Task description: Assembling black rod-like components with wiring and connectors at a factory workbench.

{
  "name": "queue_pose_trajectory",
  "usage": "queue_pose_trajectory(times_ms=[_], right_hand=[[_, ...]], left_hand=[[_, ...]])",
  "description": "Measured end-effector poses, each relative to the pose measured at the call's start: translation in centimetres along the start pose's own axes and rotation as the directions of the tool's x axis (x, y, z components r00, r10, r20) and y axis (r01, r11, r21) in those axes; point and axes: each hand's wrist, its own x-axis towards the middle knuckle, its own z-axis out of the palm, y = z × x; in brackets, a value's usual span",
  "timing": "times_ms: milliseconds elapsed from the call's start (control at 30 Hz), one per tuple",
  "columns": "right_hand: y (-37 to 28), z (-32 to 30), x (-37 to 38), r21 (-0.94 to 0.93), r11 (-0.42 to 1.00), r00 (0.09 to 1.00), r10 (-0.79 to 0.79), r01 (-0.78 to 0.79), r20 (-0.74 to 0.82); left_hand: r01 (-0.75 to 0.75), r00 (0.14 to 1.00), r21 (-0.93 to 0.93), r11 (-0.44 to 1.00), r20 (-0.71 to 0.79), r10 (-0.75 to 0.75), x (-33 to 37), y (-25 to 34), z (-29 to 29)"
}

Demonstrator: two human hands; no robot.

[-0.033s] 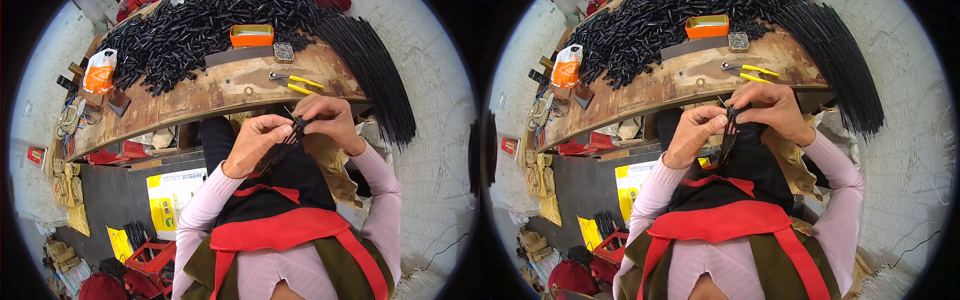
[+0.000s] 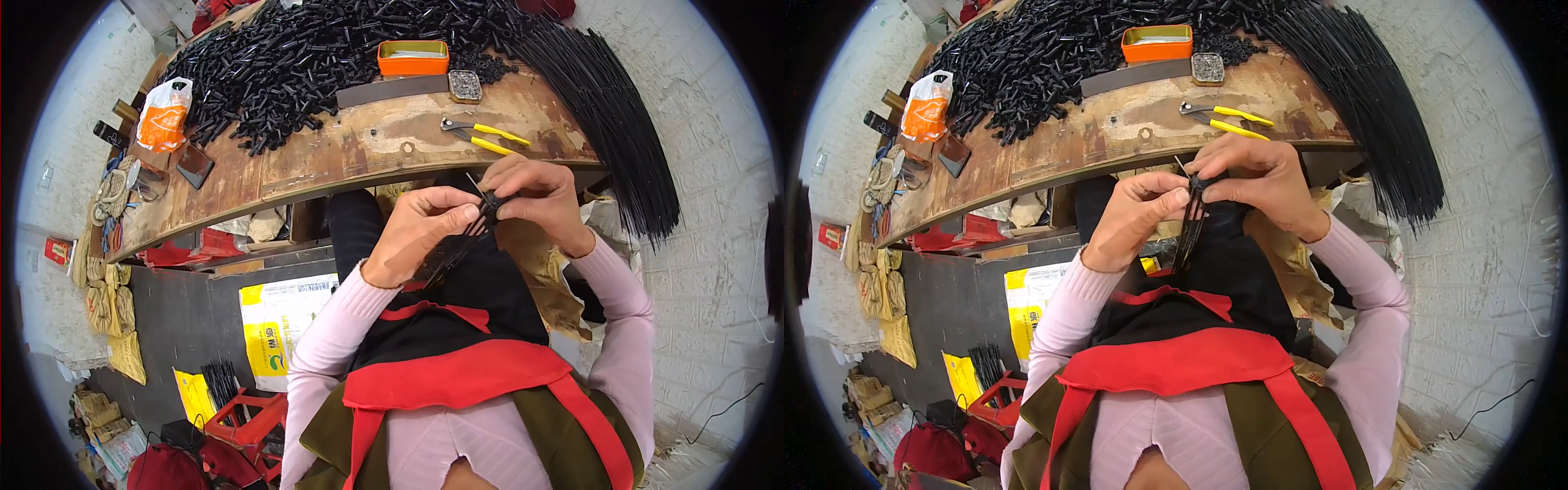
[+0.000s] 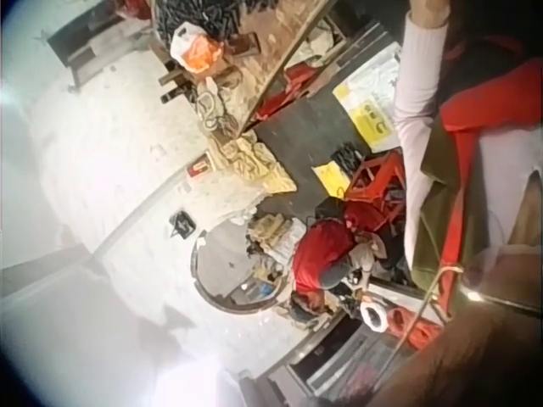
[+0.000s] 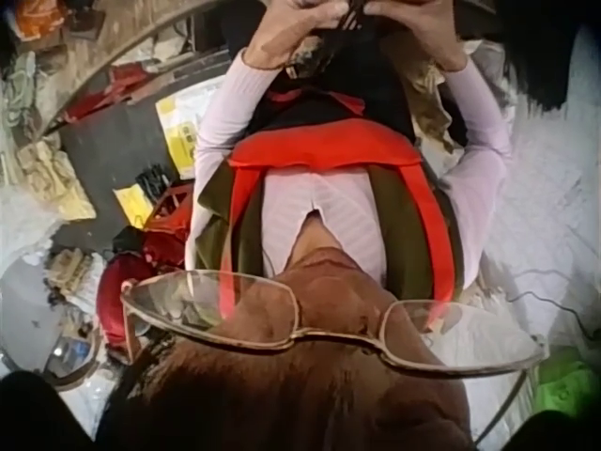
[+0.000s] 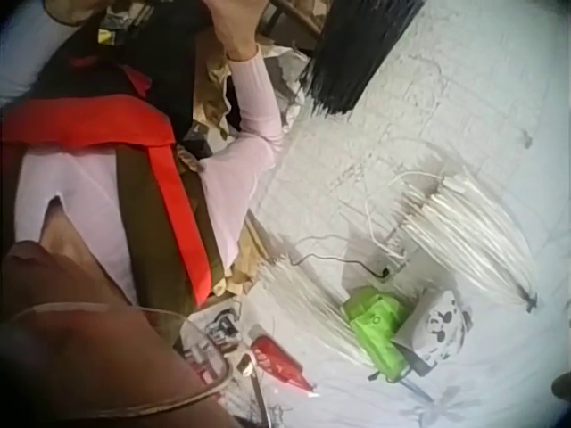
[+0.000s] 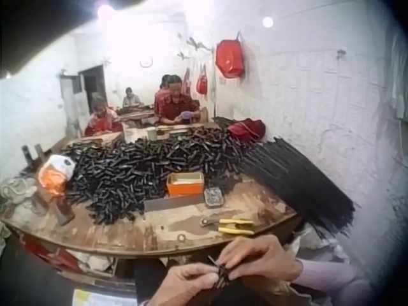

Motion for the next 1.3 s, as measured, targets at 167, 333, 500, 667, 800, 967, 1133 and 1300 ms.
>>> queue_pose_trajectory(times_ms=[167, 333, 500, 667, 800, 967, 1133, 1300], right_hand=[[0.8, 1.8, 0.5, -0.025, 0.997, 0.987, -0.070, 0.067, -0.145], [1.0, 6.0, 2.6, -0.102, 0.984, 0.981, -0.160, 0.148, -0.114], [3.0, 8.2, 6.1, 0.298, 0.955, 0.991, 0.050, -0.012, -0.122], [6.2, 11.4, 6.8, 0.138, 0.938, 0.927, 0.277, -0.318, 0.254], [6.7, 13.6, 7.1, 0.111, 0.959, 0.947, 0.233, -0.262, 0.222], [6.8, 14.7, 7.6, 0.074, 0.967, 0.961, 0.231, -0.244, 0.155], [8.0, 14.8, 7.9, 0.076, 0.965, 0.963, 0.241, -0.252, 0.123], [8.4, 15.2, 6.9, 0.024, 0.992, 0.992, 0.126, -0.125, -0.022]], left_hand=[[-0.143, 0.963, 0.241, 0.960, -0.191, 0.192, -0.5, 0.2, 0.9], [-0.258, 0.809, 0.636, 0.727, -0.269, 0.523, -2.6, 1.7, 1.7], [-0.370, 0.728, 0.485, 0.792, -0.379, 0.572, -4.8, 5.5, -2.6], [-0.470, 0.683, 0.440, 0.765, -0.367, 0.631, -7.2, 7.2, -4.7], [-0.472, 0.653, 0.487, 0.735, -0.367, 0.662, -7.9, 7.8, -6.7], [-0.445, 0.697, 0.397, 0.803, -0.409, 0.589, -7.9, 8.5, -7.1], [-0.437, 0.726, 0.338, 0.833, -0.414, 0.549, -7.6, 8.2, -6.8], [-0.443, 0.709, 0.429, 0.788, -0.370, 0.600, -7.1, 7.1, -6.5]])
